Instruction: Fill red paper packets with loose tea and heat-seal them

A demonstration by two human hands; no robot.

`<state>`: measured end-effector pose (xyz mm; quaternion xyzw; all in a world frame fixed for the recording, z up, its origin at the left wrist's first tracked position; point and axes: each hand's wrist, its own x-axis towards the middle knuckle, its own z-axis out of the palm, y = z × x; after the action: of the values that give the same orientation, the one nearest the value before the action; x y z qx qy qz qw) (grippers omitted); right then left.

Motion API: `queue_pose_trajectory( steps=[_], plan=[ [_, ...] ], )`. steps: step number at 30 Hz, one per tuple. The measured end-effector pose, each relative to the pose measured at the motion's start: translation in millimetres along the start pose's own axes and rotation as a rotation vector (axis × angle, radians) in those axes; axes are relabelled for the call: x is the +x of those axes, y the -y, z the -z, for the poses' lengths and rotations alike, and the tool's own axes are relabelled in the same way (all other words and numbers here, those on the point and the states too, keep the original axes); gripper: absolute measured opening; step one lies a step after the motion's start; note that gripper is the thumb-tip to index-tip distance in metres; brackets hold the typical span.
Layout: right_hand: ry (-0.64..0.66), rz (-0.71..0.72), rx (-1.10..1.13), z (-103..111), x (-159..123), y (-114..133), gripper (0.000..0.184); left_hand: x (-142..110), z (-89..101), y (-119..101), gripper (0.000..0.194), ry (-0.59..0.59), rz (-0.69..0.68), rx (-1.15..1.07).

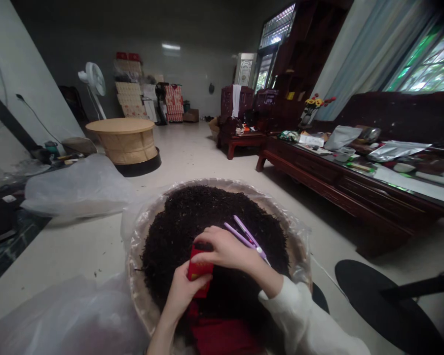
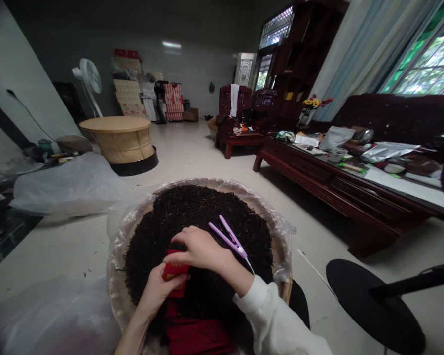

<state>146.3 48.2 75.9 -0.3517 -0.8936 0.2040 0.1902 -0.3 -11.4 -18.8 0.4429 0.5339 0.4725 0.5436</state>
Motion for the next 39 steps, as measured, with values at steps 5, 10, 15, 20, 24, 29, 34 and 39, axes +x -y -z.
queue_pose_trajectory(
  steps=[5,10,15,20,24,29,34,39],
  plan=[
    [-0.021,-0.056,-0.133,-22,7,0,0.037,-6,-8.1,-6,0.030,0.017,0.024,0.066],
    [-0.051,-0.125,-0.109,-22,10,-16,0.037,-14,-3.7,-4,0.039,0.189,0.066,0.043],
    [0.003,-0.222,-0.170,-28,7,-21,0.036,-20,-1.9,-6,0.053,0.314,0.217,-0.178],
    [0.033,-0.232,-0.190,-42,6,-16,0.034,-13,-9.7,-10,0.052,0.327,0.263,-0.323],
    [-0.151,-0.308,-0.186,-29,-5,-27,0.031,-9,-13.5,-8,0.053,0.244,0.269,-0.341],
    [-0.270,-0.596,-0.538,-16,-35,-65,0.061,-9,-13.0,-4,0.059,0.133,0.278,-0.420],
    [-0.160,-0.688,-0.591,-24,-47,-85,0.060,-11,-19.4,-4,0.058,0.064,0.256,-0.393],
    [-0.141,-0.704,-0.459,-21,-44,-92,0.038,-16,-22.0,-5,0.057,0.026,0.204,-0.368]
  ],
)
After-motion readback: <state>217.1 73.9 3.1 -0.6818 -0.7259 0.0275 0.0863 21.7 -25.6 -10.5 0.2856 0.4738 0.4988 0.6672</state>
